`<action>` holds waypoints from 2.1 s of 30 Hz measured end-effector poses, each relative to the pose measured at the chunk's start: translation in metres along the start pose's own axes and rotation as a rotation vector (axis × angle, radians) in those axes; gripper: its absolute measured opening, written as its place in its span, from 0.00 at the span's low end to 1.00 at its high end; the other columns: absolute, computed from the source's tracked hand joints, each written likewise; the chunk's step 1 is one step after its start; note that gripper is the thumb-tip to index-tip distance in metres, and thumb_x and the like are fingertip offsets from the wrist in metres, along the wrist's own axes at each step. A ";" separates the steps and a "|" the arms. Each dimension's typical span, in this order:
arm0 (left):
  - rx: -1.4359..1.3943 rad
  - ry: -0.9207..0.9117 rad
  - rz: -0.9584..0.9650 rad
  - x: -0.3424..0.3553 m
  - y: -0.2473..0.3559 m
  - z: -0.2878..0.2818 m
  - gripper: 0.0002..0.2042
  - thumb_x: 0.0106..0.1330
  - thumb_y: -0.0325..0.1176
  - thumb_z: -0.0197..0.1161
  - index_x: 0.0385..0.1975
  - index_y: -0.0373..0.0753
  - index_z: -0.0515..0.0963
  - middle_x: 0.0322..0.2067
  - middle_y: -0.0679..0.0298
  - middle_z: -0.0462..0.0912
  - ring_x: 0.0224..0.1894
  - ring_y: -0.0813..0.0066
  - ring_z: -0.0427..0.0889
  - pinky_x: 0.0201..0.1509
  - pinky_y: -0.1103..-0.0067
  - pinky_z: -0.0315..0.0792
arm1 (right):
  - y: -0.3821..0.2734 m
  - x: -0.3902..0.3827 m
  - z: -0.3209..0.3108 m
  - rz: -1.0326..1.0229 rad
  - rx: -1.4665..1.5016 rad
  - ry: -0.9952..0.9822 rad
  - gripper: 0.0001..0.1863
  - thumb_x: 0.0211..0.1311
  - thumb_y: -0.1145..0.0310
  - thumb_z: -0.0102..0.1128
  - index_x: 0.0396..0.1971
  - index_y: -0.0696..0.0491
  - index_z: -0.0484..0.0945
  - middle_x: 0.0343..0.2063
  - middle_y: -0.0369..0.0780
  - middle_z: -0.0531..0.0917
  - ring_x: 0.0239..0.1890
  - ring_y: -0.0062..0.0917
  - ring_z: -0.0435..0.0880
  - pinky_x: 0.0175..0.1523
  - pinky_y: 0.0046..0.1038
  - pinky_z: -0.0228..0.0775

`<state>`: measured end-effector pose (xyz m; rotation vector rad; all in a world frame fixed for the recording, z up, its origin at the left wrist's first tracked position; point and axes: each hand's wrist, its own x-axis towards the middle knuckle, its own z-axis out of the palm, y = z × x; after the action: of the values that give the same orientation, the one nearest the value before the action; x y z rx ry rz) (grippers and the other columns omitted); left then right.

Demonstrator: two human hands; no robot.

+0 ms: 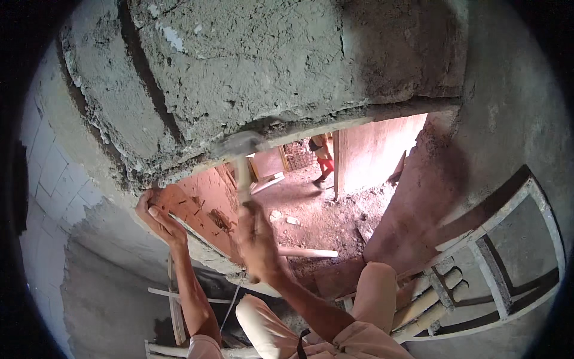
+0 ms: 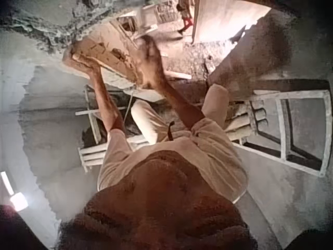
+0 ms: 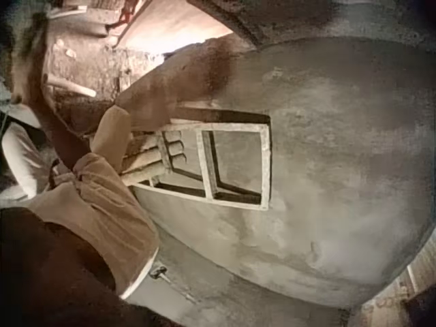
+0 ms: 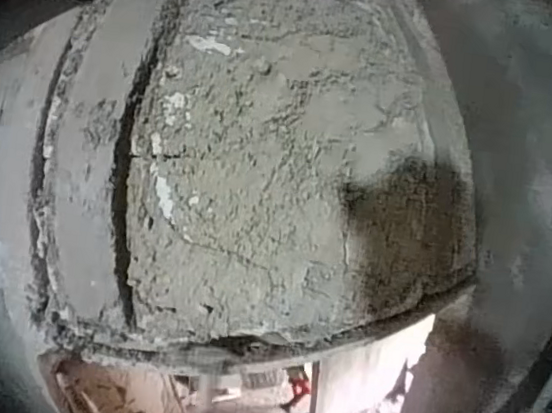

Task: The person chips concrete around a doorway using a hammer, receives a bucket of mortar from an assistant, and applies the mortar to the wall edge using a trowel.

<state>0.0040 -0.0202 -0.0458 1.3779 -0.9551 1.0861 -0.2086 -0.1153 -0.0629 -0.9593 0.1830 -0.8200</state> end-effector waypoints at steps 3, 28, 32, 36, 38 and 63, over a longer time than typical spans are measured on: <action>0.041 0.028 -0.043 0.004 0.014 0.004 0.19 0.78 0.44 0.39 0.52 0.34 0.67 0.48 0.55 0.67 0.50 0.65 0.71 0.56 0.69 0.66 | 0.012 -0.001 0.012 -0.141 -0.347 -0.057 0.19 0.75 0.58 0.45 0.59 0.51 0.63 0.21 0.28 0.65 0.18 0.10 0.62 0.19 0.17 0.57; 0.066 -0.022 -0.147 0.001 0.015 -0.007 0.25 0.78 0.43 0.41 0.68 0.36 0.52 0.60 0.53 0.60 0.60 0.60 0.66 0.61 0.67 0.62 | 0.032 0.005 0.013 -0.266 -0.595 -0.291 0.19 0.73 0.63 0.47 0.57 0.56 0.68 0.26 0.39 0.73 0.26 0.19 0.70 0.34 0.28 0.67; -0.029 -0.120 -0.045 -0.003 -0.025 -0.017 0.21 0.79 0.41 0.37 0.61 0.32 0.64 0.60 0.55 0.61 0.59 0.62 0.70 0.61 0.66 0.66 | 0.023 -0.019 -0.051 -0.212 -0.587 -0.124 0.20 0.72 0.62 0.48 0.58 0.55 0.67 0.27 0.32 0.71 0.29 0.15 0.68 0.34 0.24 0.66; -0.165 -0.095 -0.089 0.005 0.005 0.001 0.16 0.79 0.36 0.36 0.53 0.34 0.69 0.56 0.59 0.59 0.56 0.67 0.72 0.61 0.68 0.68 | -0.023 0.003 -0.094 -0.230 -0.282 0.199 0.21 0.73 0.66 0.43 0.62 0.57 0.64 0.23 0.28 0.66 0.21 0.10 0.64 0.22 0.16 0.56; -0.125 -0.111 -0.077 0.005 0.006 0.003 0.16 0.79 0.36 0.37 0.53 0.34 0.69 0.55 0.59 0.59 0.56 0.67 0.72 0.60 0.69 0.68 | -0.065 0.014 -0.093 -0.411 -0.221 0.236 0.20 0.74 0.67 0.43 0.62 0.57 0.63 0.20 0.25 0.63 0.19 0.07 0.60 0.21 0.14 0.53; -0.050 -0.072 0.089 0.007 0.002 0.008 0.09 0.75 0.35 0.53 0.47 0.38 0.71 0.48 0.67 0.66 0.26 0.87 0.62 0.29 0.81 0.57 | -0.156 0.025 -0.135 -0.843 -0.985 0.647 0.21 0.73 0.63 0.49 0.60 0.58 0.67 0.31 0.45 0.83 0.29 0.25 0.82 0.35 0.30 0.72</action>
<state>0.0050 -0.0282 -0.0388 1.3524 -1.0982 1.0776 -0.3405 -0.2691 -0.0140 -1.6999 0.8310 -1.9023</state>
